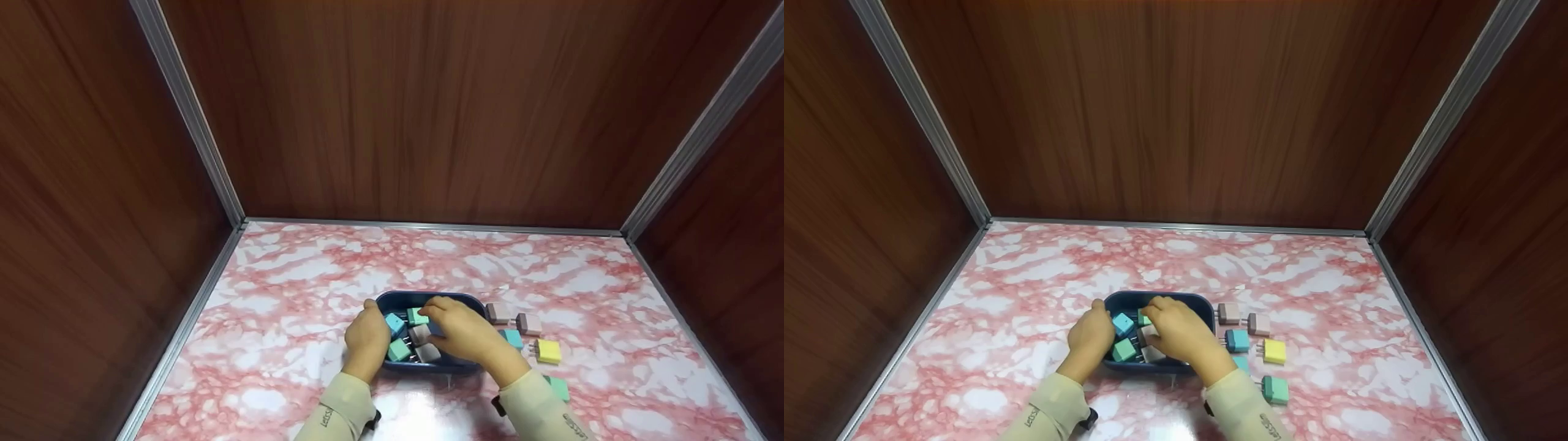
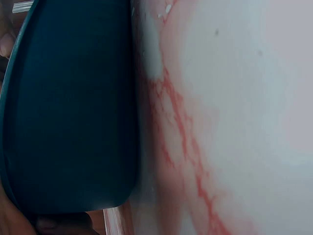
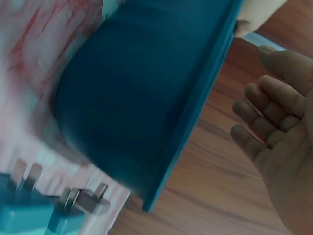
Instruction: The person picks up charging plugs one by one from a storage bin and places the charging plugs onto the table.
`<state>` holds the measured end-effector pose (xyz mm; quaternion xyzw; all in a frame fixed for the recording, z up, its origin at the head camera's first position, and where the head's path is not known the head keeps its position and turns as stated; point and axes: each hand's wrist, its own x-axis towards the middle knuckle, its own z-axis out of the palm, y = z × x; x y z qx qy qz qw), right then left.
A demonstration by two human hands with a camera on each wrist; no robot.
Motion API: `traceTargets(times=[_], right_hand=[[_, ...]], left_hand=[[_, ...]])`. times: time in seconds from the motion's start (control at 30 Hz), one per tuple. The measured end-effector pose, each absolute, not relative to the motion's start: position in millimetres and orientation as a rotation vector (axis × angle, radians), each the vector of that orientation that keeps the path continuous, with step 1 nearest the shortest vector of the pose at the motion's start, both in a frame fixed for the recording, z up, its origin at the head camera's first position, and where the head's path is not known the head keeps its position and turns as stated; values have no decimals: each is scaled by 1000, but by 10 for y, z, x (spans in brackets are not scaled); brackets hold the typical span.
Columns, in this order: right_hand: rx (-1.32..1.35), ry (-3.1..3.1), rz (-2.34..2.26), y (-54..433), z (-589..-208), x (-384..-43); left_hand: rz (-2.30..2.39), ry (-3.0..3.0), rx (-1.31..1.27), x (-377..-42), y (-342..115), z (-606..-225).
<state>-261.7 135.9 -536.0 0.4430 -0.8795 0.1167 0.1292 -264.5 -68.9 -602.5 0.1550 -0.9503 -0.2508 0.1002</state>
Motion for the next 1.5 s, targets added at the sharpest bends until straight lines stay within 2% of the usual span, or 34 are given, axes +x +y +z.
traceTargets(times=[0.83,1.5], right_hand=[[1226,-2717,123,1021,-5710,-2733],[1166,-2799,128,983,-5684,-2744]], left_hand=[[-775,-2838,441,-2638,-711,-5989],[-745,-2832,474,-2659,-683,-6012]])
